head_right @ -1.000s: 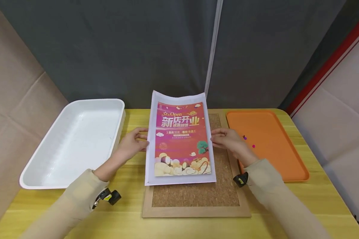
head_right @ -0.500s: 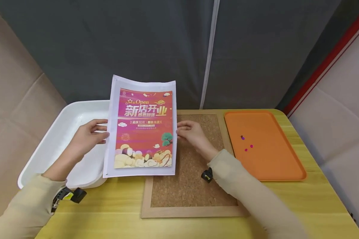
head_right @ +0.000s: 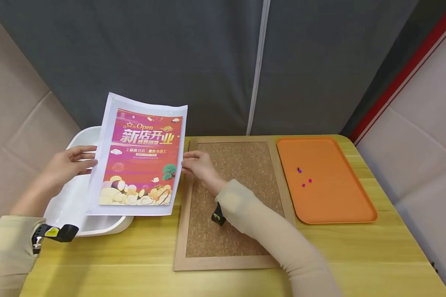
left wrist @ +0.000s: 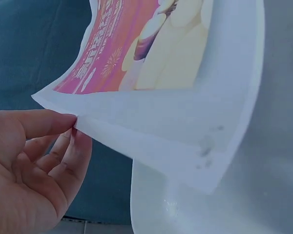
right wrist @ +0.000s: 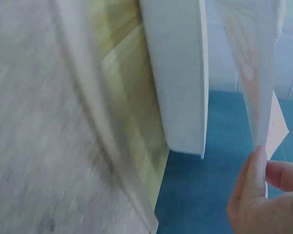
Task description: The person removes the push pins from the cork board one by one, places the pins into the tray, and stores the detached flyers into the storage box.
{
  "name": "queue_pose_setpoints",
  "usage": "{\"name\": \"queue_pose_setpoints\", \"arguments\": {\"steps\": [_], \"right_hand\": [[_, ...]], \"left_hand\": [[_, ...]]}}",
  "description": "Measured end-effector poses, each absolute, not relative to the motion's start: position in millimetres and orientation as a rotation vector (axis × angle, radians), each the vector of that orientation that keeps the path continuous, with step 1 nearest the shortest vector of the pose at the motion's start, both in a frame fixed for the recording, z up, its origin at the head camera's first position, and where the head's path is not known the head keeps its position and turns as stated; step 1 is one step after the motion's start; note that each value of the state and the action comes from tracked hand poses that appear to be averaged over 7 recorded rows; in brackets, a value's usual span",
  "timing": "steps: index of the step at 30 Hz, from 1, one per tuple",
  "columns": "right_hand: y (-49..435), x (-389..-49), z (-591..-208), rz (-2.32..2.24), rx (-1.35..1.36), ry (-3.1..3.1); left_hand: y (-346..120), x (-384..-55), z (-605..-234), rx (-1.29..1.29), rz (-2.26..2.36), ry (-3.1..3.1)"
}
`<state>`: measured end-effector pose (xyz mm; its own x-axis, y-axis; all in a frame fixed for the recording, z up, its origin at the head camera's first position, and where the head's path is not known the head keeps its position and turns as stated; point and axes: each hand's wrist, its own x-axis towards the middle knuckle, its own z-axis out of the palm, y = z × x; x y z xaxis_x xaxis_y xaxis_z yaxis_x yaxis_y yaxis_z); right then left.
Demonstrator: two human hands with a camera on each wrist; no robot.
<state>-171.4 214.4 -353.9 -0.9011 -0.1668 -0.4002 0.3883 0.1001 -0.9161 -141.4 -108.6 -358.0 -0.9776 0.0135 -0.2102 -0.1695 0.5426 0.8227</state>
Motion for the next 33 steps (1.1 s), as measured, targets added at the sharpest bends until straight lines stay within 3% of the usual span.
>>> {"name": "queue_pose_setpoints", "arguments": {"steps": [7,18,26,33], "right_hand": [[176.9,-169.0,-357.2,-1.877,0.204,1.925],[129.6,-161.1,-366.1,-1.936,0.235,1.88],[105.4,-154.6,-374.9,-1.937,0.252,1.879],[91.4,-155.5,-379.2,-1.915,0.28,1.92]], "left_hand": [[-144.0,-138.3,-366.7,-0.291,1.369,2.598],[-214.9,-142.7,-413.6,-0.503,1.498,2.489],[-209.7,-121.1,-394.7,-0.585,1.592,2.351],[-215.9,-113.2,-400.5,-0.624,1.618,2.297]]}}
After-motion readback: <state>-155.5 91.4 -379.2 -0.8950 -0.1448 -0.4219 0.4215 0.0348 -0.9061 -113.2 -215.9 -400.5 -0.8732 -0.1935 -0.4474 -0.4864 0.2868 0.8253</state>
